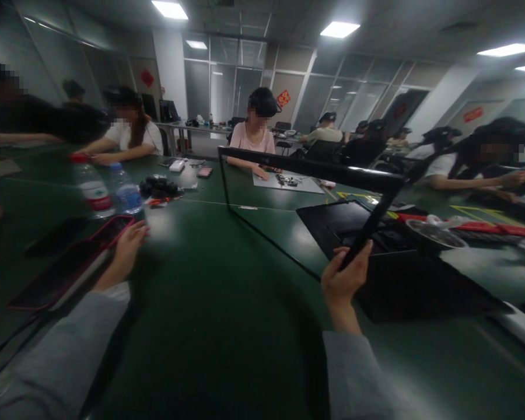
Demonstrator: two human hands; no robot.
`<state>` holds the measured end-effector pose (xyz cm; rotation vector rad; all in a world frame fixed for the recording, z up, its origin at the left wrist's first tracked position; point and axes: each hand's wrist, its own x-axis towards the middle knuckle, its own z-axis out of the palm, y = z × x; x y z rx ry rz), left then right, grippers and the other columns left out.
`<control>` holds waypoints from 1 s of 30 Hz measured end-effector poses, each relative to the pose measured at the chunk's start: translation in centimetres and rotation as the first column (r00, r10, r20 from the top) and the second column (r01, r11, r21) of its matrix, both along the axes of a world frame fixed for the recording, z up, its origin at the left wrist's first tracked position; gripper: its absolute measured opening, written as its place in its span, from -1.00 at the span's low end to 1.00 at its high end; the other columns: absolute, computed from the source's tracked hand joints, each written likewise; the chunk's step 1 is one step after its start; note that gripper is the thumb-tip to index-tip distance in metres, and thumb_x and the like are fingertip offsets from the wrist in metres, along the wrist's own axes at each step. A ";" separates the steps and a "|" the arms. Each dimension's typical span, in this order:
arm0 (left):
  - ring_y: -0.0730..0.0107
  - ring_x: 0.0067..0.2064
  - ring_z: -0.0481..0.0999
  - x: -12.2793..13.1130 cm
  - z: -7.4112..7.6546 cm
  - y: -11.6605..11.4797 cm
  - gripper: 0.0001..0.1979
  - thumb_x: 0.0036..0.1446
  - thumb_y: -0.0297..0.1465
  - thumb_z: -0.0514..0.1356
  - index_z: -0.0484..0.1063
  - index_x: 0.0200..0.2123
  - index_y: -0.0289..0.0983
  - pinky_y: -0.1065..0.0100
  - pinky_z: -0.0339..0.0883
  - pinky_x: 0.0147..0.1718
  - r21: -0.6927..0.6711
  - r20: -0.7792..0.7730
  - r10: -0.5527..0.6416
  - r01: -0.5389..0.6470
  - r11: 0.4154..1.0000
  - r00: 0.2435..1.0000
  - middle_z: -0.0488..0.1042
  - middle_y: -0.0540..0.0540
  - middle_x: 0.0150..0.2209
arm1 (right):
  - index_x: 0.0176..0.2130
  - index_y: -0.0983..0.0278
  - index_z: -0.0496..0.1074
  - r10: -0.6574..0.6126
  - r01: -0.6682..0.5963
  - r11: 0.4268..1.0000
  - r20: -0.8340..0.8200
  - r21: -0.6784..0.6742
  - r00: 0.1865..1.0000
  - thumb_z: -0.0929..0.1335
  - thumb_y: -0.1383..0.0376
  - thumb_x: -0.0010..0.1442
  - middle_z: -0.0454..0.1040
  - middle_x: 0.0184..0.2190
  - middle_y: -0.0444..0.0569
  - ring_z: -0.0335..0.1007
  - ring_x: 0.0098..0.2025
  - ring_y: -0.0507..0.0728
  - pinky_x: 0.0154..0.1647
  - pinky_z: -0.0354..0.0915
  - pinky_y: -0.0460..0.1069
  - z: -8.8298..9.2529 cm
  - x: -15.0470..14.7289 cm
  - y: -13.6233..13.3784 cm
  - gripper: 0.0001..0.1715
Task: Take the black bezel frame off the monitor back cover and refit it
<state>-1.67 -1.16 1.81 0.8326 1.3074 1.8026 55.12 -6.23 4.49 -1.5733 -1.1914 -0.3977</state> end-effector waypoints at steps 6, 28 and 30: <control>0.39 -0.18 0.58 2.1 0.2 -0.2 -0.49 0.02 -0.39 0.47 0.49 0.07 -0.19 0.45 0.36 -0.26 0.012 -0.123 -0.052 0.054 0.998 0.991 0.58 -0.16 -0.02 | 0.52 0.41 -0.08 0.208 -0.217 0.972 -0.097 -0.088 0.973 0.13 -0.02 0.43 0.50 -0.30 -0.01 0.43 -0.37 0.13 -0.06 0.42 0.11 -1.0 -2.9 2.5 -0.10; -0.15 0.15 0.33 0.6 -2.2 -0.8 -0.83 -0.12 -0.45 0.47 0.57 -0.43 -0.16 0.22 0.36 -0.04 -0.100 -0.573 0.064 -0.147 0.984 0.817 0.44 -0.24 -0.19 | 0.08 0.33 0.52 0.331 -0.315 0.812 -0.056 -0.492 0.942 0.26 0.21 0.17 0.52 0.01 0.27 0.37 0.12 0.41 0.23 0.27 0.38 -8.5 -1.5 8.9 -0.45; -0.19 0.18 0.29 0.6 -2.4 -0.7 -0.83 -0.12 -0.42 0.48 0.55 -0.44 -0.16 0.17 0.36 -0.02 -0.121 -0.601 0.050 -0.153 0.981 0.798 0.43 -0.25 -0.17 | 0.09 0.31 0.53 0.334 -0.313 0.807 -0.049 -0.500 0.941 0.28 0.23 0.17 0.51 0.03 0.25 0.36 0.13 0.39 0.25 0.27 0.36 -8.8 -1.5 9.2 -0.46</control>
